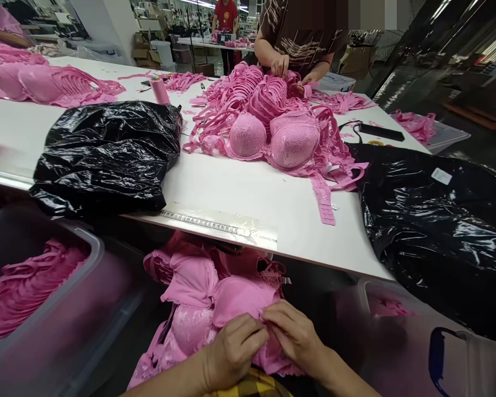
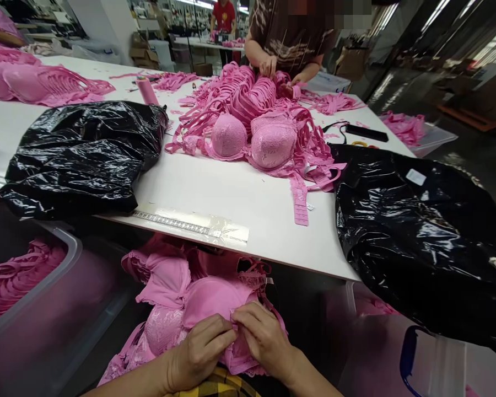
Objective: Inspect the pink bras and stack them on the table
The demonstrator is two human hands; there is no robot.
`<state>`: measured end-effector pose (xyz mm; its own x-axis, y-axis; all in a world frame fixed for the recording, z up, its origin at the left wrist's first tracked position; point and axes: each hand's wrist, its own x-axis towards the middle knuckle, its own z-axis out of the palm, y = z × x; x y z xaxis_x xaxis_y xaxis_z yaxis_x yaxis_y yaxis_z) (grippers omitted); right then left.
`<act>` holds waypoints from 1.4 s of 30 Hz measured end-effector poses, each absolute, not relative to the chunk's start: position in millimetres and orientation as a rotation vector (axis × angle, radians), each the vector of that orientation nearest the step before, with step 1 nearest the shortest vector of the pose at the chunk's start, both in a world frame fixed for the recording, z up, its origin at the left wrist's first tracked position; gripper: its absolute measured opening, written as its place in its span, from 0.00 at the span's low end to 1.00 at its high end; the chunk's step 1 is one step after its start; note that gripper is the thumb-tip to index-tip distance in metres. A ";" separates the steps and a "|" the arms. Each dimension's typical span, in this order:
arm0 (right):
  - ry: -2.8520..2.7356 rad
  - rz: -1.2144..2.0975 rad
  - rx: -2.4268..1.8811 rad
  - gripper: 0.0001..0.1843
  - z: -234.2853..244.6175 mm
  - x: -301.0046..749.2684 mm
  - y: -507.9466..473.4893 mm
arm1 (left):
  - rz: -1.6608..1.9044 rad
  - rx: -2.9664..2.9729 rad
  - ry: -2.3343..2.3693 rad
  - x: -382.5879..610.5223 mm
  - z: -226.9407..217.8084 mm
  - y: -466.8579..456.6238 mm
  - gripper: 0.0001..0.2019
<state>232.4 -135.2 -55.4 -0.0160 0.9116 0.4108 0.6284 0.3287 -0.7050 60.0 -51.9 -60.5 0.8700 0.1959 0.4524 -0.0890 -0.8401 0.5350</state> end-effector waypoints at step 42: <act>-1.788 0.344 -1.334 0.09 -74.7 231.8 -125.3 | 0.192 2.953 0.354 71.9 -49.4 -40.3 0.11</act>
<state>231.8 -125.3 -74.7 -0.0629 0.8827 0.4657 0.6468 0.3914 -0.6546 71.9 -40.3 -49.4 0.9638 0.2439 0.1081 0.2232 -0.9590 0.1745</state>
